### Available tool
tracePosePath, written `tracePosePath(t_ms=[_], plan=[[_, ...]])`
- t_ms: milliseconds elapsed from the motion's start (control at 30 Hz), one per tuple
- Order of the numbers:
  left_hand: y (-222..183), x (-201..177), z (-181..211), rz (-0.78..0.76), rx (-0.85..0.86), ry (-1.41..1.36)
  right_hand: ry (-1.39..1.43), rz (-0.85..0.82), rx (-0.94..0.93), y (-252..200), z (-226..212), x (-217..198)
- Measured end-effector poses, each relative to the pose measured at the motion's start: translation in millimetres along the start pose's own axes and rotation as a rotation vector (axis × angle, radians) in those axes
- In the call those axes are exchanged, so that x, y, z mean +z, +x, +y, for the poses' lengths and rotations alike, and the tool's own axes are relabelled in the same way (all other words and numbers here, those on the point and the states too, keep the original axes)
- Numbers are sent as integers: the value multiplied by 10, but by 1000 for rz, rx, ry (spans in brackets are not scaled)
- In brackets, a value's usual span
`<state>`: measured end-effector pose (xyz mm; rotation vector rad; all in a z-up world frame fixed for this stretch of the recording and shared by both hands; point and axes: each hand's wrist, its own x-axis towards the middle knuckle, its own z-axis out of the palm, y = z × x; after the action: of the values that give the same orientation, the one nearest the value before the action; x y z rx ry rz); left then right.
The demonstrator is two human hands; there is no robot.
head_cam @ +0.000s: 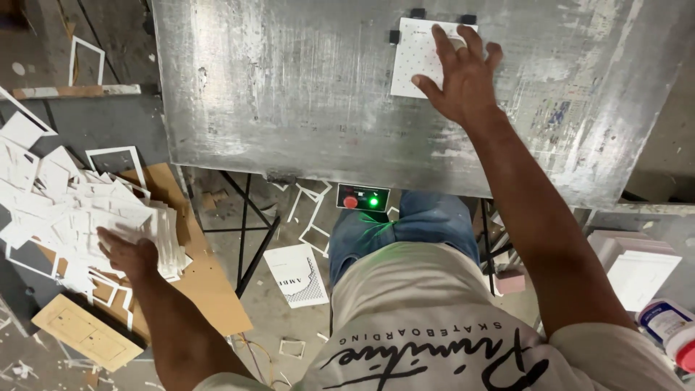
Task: Manually placing paper components into a die-cutting or pressing machine and removing the finished parts.
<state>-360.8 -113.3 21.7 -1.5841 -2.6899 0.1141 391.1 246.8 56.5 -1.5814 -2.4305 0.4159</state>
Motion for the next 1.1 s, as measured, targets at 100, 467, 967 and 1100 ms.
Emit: tracePosePath(t_ms=[100, 467, 967, 1100], plan=[[-2, -223, 335, -15, -72, -36, 77, -37, 65, 185, 43, -201], [-466, -639, 2548, 148, 359, -400, 120, 643, 417, -2111, 668, -1304], [-834, -293, 3710, -390, 718, -619, -249, 25, 1370, -5524, 591, -521], [-794, -296, 3711, -375, 701, -738, -396, 90, 1336, -5360, 476, -628]])
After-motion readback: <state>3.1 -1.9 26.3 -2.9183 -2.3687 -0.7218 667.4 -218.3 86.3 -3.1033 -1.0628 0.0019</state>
